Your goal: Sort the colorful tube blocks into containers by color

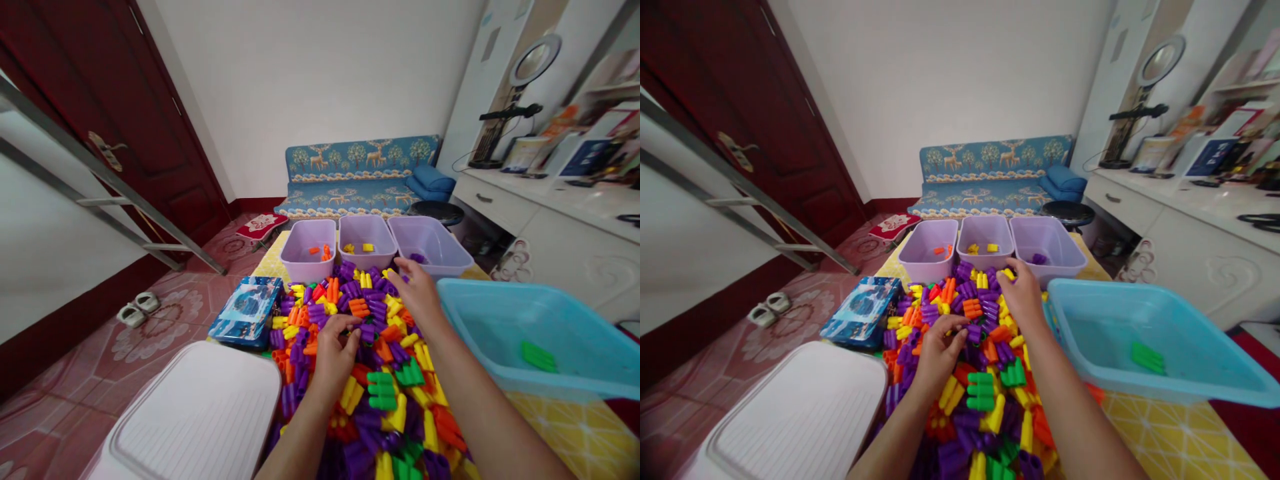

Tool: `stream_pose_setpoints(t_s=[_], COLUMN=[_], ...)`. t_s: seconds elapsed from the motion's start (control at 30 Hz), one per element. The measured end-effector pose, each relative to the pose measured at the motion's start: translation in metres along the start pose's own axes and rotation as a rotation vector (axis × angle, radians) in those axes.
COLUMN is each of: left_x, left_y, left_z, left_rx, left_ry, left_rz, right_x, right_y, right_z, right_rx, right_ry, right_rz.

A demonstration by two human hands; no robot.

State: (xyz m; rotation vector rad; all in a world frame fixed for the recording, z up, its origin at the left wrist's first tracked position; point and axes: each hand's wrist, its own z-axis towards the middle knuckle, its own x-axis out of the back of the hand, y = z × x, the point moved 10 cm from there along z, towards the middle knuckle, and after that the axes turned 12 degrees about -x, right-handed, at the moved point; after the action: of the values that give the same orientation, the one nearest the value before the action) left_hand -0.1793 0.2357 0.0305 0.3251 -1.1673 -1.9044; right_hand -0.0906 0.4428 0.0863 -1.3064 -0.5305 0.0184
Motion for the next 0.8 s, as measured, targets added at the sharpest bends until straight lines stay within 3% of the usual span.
stream_pose_setpoints(t_s=[0.1, 0.23, 0.43, 0.6, 0.8], left_x=[0.000, 0.003, 0.009, 0.007, 0.000], left_y=[0.011, 0.022, 0.030, 0.028, 0.025], left_z=[0.002, 0.001, 0.000, 0.001, -0.001], left_rx=[-0.068, -0.135, -0.201, -0.186, -0.158], left_ry=[-0.013, 0.000, 0.035, 0.015, -0.049], left_rz=[0.046, 0.103, 0.216, 0.232, 0.241], right_x=[-0.017, -0.022, -0.018, -0.030, -0.042], right_y=[-0.001, 0.008, 0.014, 0.007, 0.008], right_z=[-0.024, -0.042, -0.051, -0.060, -0.069], right_rx=[0.150, 0.147, 0.059, 0.200, 0.233], right_ry=[0.002, -0.009, -0.128, -0.172, -0.305], right_rz=[-0.538, -0.830, -0.745, -0.838, -0.793])
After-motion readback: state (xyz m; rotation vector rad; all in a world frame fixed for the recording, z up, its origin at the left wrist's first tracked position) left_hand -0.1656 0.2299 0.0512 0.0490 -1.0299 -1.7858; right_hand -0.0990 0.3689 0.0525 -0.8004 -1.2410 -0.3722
